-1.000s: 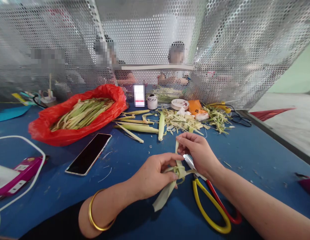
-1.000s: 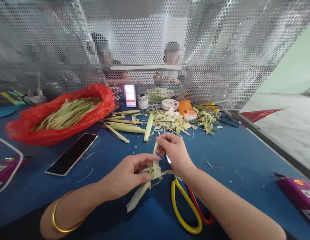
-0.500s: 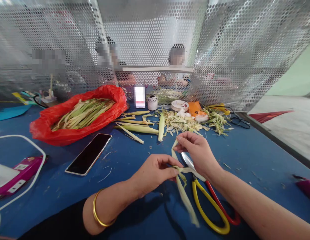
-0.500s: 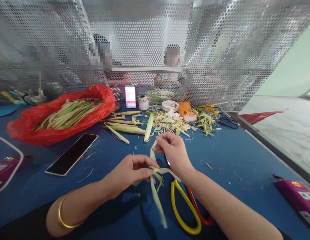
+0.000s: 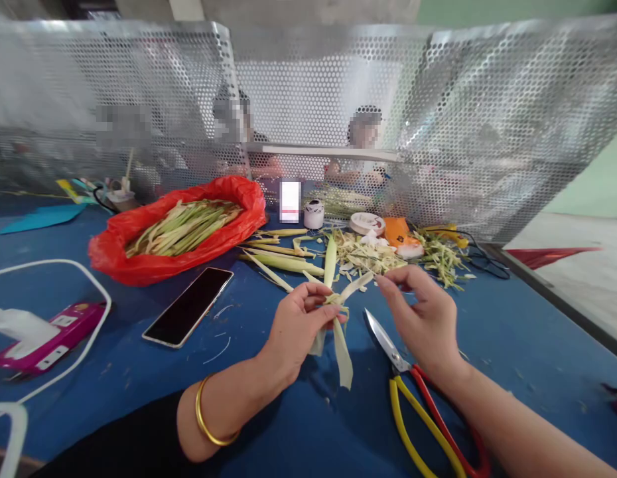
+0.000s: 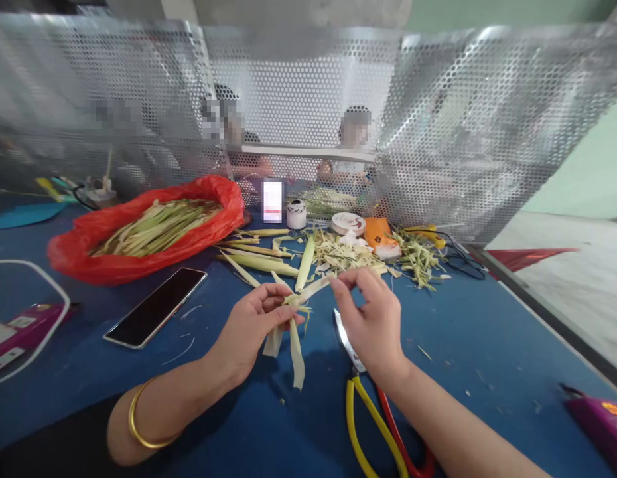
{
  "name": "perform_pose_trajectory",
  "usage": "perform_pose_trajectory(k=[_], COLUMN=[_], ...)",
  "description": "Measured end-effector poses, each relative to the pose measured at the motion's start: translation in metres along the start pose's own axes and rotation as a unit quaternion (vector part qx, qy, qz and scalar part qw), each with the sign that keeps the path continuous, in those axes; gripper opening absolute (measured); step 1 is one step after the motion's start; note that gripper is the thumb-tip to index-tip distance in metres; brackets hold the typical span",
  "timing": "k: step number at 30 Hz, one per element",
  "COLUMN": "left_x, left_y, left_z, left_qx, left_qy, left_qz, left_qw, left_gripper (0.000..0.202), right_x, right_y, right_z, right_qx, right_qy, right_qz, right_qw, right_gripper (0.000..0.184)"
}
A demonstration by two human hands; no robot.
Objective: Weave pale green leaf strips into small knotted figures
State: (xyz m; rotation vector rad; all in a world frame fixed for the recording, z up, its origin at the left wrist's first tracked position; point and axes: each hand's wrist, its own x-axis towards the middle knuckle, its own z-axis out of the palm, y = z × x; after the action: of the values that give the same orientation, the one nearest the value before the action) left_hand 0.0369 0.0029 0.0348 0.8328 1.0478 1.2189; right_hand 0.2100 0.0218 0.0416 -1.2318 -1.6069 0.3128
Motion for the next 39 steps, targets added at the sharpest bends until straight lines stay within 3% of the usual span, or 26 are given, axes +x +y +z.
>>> perform_pose_trajectory(k=[2, 4, 6, 8, 11, 18, 23, 27, 31, 37, 39], left_x=[0.001, 0.001, -0.001, -0.002, -0.003, -0.003, -0.006, -0.004, -0.002, -0.001, -0.001], left_y=[0.0, -0.002, -0.003, -0.003, -0.004, -0.005, -0.003, -0.007, -0.011, -0.009, -0.008], left_z=[-0.001, -0.001, -0.001, -0.001, -0.001, 0.001, 0.001, 0.001, 0.001, -0.003, -0.004], left_qx=[-0.003, 0.012, 0.023, 0.019, 0.007, 0.034, 0.064, 0.01, -0.029, -0.038, -0.036], left_qy=[0.005, -0.005, -0.02, -0.03, -0.035, -0.033, -0.033, 0.014, 0.041, -0.044, -0.043], left_qz=[0.01, 0.015, 0.013, 0.004, -0.002, 0.001, 0.026, 0.031, -0.03, -0.116, -0.134], left_qw=[1.0, 1.0, 0.999, 0.999, 0.999, 0.999, 0.997, 0.999, 0.998, 0.991, 0.989], left_gripper=[0.026, 0.026, 0.026, 0.026, 0.025, 0.019, 0.017, 0.021, 0.03, 0.03, 0.028], right_x=[-0.003, -0.007, -0.011, -0.014, -0.016, -0.018, -0.019, -0.019, -0.02, -0.018, -0.017], right_y=[-0.002, -0.003, -0.004, -0.005, -0.006, -0.011, -0.006, -0.005, -0.008, -0.007, -0.008], right_z=[0.005, 0.012, 0.019, 0.023, 0.024, 0.025, 0.027, 0.027, 0.027, 0.026, 0.025], right_qx=[0.07, 0.18, 0.284, 0.344, 0.36, 0.345, 0.327, 0.338, 0.348, 0.339, 0.334], right_qy=[-0.106, -0.212, -0.228, -0.189, -0.151, -0.16, -0.121, -0.129, -0.141, -0.184, -0.204], right_qz=[0.102, 0.214, 0.283, 0.301, 0.289, 0.284, 0.29, 0.274, 0.28, 0.274, 0.275], right_qw=[0.987, 0.936, 0.887, 0.869, 0.875, 0.88, 0.891, 0.891, 0.883, 0.881, 0.878], right_gripper=[0.03, 0.029, 0.029, 0.029, 0.025, 0.025, 0.026, 0.026, 0.026, 0.021, 0.021])
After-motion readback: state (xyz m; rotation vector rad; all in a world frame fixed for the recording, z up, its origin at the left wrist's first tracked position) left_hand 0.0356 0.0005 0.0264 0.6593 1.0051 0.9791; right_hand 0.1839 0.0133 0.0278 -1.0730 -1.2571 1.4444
